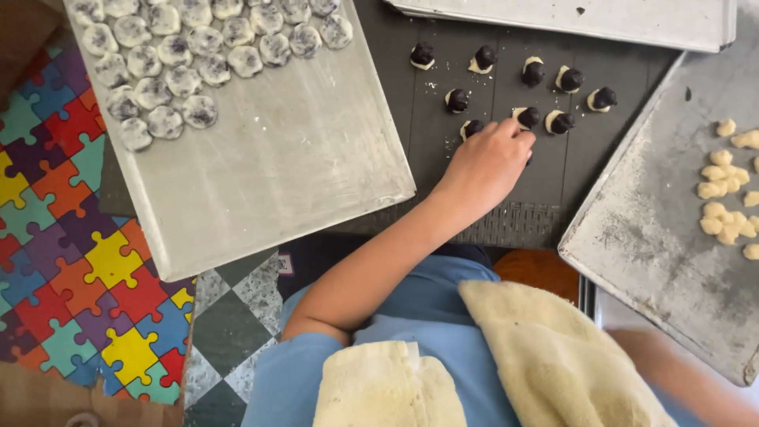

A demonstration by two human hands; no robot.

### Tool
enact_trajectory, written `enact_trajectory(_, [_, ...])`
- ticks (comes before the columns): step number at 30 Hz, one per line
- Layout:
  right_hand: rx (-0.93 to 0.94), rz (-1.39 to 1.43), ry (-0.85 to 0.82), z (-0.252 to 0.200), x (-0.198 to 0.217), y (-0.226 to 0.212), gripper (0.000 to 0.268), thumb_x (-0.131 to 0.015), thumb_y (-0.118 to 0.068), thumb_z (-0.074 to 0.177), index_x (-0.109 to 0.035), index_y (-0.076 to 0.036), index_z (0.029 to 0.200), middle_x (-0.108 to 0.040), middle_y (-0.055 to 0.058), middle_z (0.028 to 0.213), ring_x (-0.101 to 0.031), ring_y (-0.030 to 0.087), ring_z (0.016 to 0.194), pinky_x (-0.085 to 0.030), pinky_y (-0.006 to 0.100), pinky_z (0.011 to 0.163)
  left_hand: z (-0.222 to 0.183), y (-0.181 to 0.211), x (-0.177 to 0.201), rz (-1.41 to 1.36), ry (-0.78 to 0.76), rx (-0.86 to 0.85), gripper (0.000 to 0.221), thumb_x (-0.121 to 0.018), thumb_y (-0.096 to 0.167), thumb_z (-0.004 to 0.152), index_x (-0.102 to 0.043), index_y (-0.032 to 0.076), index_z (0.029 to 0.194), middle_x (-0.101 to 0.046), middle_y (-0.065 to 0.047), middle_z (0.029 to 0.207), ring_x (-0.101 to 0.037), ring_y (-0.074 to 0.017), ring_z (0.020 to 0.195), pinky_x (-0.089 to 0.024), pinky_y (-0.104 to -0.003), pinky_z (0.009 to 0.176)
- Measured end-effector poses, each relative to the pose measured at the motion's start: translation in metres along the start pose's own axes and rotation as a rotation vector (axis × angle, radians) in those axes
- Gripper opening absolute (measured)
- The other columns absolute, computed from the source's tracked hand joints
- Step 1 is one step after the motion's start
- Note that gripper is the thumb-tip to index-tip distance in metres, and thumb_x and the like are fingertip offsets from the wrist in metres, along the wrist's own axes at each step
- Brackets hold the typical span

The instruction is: A person is manually wrapping dark-colored dough balls with a layer of white dough and placing them onto a baking tray.

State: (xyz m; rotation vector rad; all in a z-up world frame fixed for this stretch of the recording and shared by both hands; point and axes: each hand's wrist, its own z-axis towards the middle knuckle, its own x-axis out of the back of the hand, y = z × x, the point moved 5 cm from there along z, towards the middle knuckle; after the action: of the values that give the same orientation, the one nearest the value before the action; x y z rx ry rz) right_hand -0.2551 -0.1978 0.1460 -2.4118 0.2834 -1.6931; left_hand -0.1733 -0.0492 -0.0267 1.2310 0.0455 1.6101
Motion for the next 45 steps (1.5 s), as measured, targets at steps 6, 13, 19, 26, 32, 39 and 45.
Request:
enact_trajectory(6, [-0.073, -0.065, -0.119, 0.021, -0.077, 0.002, 0.025, -0.050, -0.026, 0.092, -0.070, -0.011, 0.098, -0.073, 0.006, 0.091, -0.070, 0.024, 0.078, -0.053, 0.036, 0.079, 0.000, 0.007, 0.002, -0.174, -0.245, 0.119, 0.008, -0.046, 0.001, 0.086, -0.050, 0.007, 0.085, -0.048, -0.009, 0.080, -0.057, -0.0339, 0.065, -0.047, -0.041, 0.052])
enact_trajectory(13, [0.089, 0.835, 1.274, 0.024, -0.135, -0.031, 0.017, -0.038, -0.004, 0.103, -0.052, 0.003, 0.110, -0.052, 0.016, 0.091, -0.054, 0.022, 0.068, -0.049, 0.030, 0.060, -0.002, -0.005, 0.011, -0.325, -0.323, 0.256, 0.005, -0.052, 0.006, 0.088, -0.056, 0.007, 0.090, -0.055, -0.011, 0.088, -0.061, -0.0326, 0.072, -0.049, -0.044, 0.061])
enact_trajectory(19, [0.252, 0.634, 1.291, 0.019, -0.148, -0.027, 0.019, -0.036, -0.012, 0.104, -0.048, 0.003, 0.102, -0.045, 0.017, 0.079, -0.046, 0.023, 0.074, -0.041, 0.032, 0.065, 0.003, -0.001, 0.011, -0.296, -0.314, 0.246, 0.008, -0.052, 0.015, 0.090, -0.051, 0.008, 0.087, -0.051, -0.011, 0.085, -0.059, -0.0352, 0.064, -0.047, -0.046, 0.054])
enact_trajectory(26, [0.280, 0.450, 1.172, 0.010, -0.148, -0.009, 0.023, -0.040, -0.008, 0.103, -0.055, 0.007, 0.095, -0.053, 0.019, 0.077, -0.050, 0.027, 0.077, -0.043, 0.035, 0.068, 0.004, -0.002, -0.003, -0.203, -0.343, 0.238, 0.026, -0.050, 0.017, 0.092, -0.054, 0.000, 0.112, -0.052, -0.015, 0.096, -0.062, -0.0379, 0.071, -0.050, -0.046, 0.058])
enact_trajectory(32, [0.243, 0.345, 1.032, 0.006, -0.153, 0.017, 0.017, -0.046, 0.007, 0.097, -0.063, 0.008, 0.094, -0.056, 0.022, 0.090, -0.054, 0.030, 0.082, -0.045, 0.037, 0.071, 0.003, -0.002, -0.009, -0.223, -0.430, 0.271, 0.018, -0.046, 0.013, 0.094, -0.056, -0.001, 0.088, -0.051, -0.014, 0.091, -0.060, -0.0329, 0.063, -0.050, -0.042, 0.056])
enact_trajectory(39, [0.188, 0.313, 0.946, 0.001, -0.152, 0.050, 0.019, -0.047, 0.011, 0.096, -0.066, 0.008, 0.095, -0.062, 0.019, 0.091, -0.057, 0.029, 0.083, -0.045, 0.034, 0.072, 0.002, -0.001, -0.007, -0.232, -0.421, 0.266, 0.016, -0.047, 0.009, 0.093, -0.058, -0.001, 0.088, -0.051, -0.014, 0.090, -0.061, -0.0303, 0.061, -0.052, -0.040, 0.056])
enact_trajectory(45, [0.121, 0.251, 0.691, 0.051, -0.151, 0.014, 0.027, -0.061, -0.011, 0.094, -0.065, 0.001, 0.118, -0.056, 0.020, 0.097, -0.055, 0.042, 0.087, -0.043, 0.047, 0.072, -0.009, -0.017, -0.024, -0.178, -0.295, 0.154, 0.022, -0.050, 0.015, 0.088, -0.056, 0.001, 0.104, -0.051, -0.011, 0.091, -0.066, -0.0355, 0.074, -0.057, -0.035, 0.055])
